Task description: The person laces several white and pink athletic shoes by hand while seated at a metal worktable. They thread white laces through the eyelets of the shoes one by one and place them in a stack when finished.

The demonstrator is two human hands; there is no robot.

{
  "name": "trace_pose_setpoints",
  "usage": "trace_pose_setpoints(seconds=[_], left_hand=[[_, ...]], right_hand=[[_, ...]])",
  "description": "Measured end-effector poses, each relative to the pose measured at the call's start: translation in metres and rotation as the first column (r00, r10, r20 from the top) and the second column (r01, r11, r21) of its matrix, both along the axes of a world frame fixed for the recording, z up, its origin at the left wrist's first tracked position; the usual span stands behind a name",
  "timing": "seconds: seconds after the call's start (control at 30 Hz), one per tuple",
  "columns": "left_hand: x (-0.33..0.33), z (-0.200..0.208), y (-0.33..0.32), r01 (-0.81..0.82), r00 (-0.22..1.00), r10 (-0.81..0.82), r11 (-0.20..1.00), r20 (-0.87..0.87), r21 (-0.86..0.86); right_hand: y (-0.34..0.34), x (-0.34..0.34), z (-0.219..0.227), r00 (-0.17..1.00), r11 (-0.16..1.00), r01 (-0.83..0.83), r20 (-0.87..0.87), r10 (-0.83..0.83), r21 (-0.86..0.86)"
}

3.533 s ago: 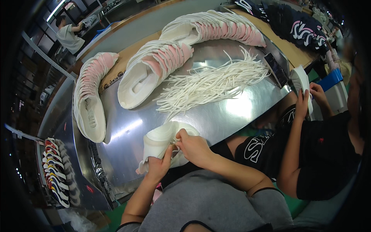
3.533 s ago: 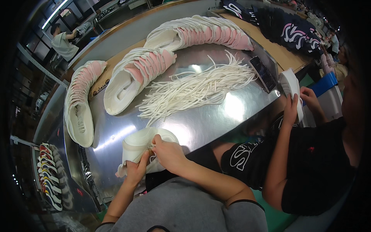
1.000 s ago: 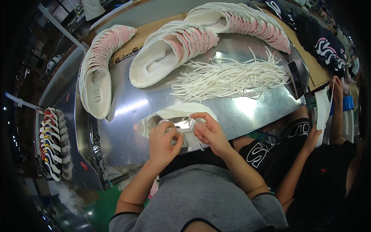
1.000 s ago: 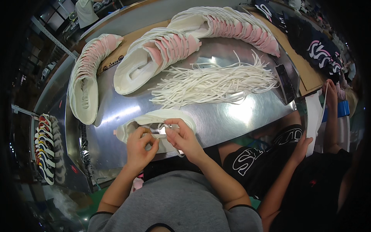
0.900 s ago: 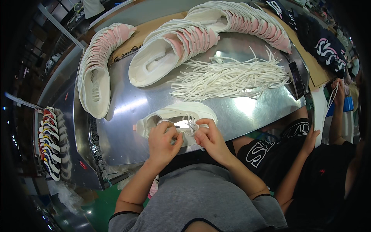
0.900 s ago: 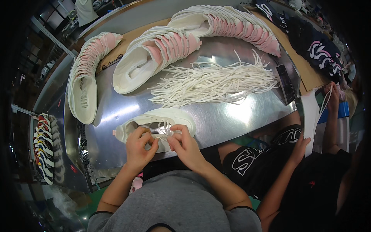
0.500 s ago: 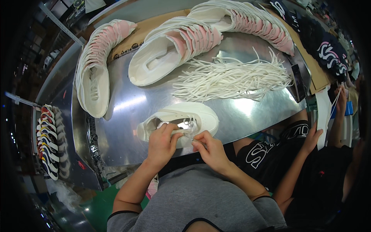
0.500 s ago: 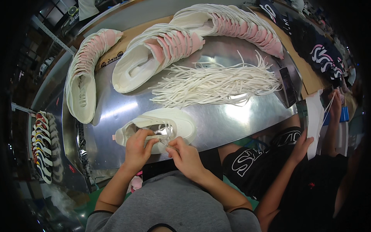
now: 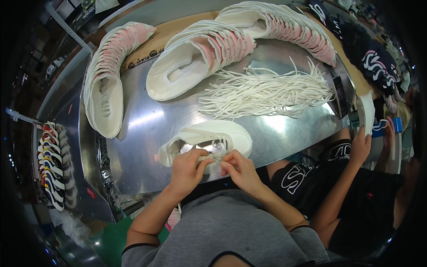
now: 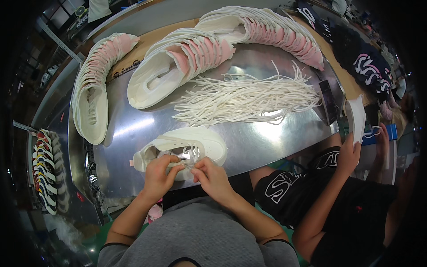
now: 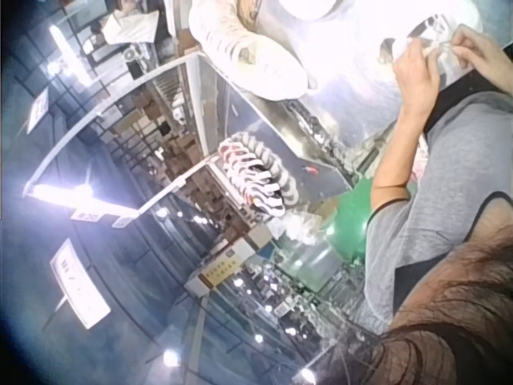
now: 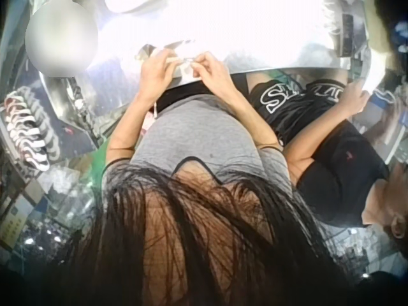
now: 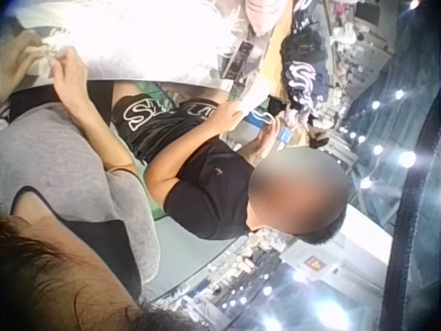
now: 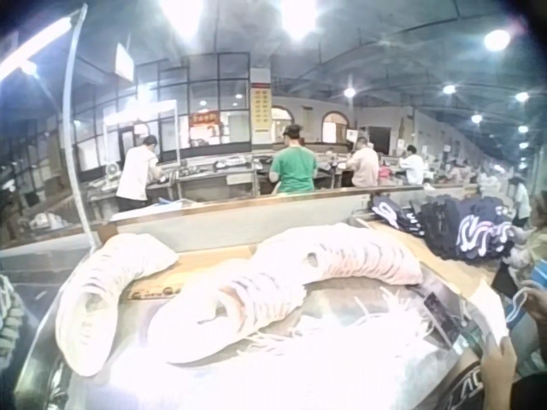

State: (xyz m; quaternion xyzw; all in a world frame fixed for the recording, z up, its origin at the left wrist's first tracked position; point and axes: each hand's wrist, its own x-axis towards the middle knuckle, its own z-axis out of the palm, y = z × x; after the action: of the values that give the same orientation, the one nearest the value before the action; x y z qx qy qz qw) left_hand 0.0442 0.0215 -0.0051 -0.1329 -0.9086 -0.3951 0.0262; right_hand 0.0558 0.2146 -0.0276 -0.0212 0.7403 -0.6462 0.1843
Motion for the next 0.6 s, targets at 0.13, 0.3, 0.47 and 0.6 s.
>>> trace_pose_setpoints(seconds=[0.13,0.3,0.47,0.6], left_hand=[[0.002,-0.007,0.001,-0.01,0.994,0.014,0.999,-0.111,0.04],[0.005,-0.004,-0.003,-0.007,0.996,0.011,0.999,-0.088,0.05],[0.004,-0.001,0.007,-0.037,0.996,0.038,0.999,-0.077,0.019],[0.004,-0.004,0.008,-0.077,0.995,0.079,0.997,-0.058,0.031]], right_hand=[[-0.011,-0.003,-0.009,0.999,0.999,0.027,0.032,-0.027,-0.029],[-0.01,-0.009,-0.006,0.999,1.0,-0.013,-0.043,0.014,0.014],[0.002,-0.007,-0.001,0.994,0.993,-0.061,-0.087,0.069,0.1],[0.004,0.0,-0.005,0.992,0.993,-0.023,-0.118,0.037,0.118]])
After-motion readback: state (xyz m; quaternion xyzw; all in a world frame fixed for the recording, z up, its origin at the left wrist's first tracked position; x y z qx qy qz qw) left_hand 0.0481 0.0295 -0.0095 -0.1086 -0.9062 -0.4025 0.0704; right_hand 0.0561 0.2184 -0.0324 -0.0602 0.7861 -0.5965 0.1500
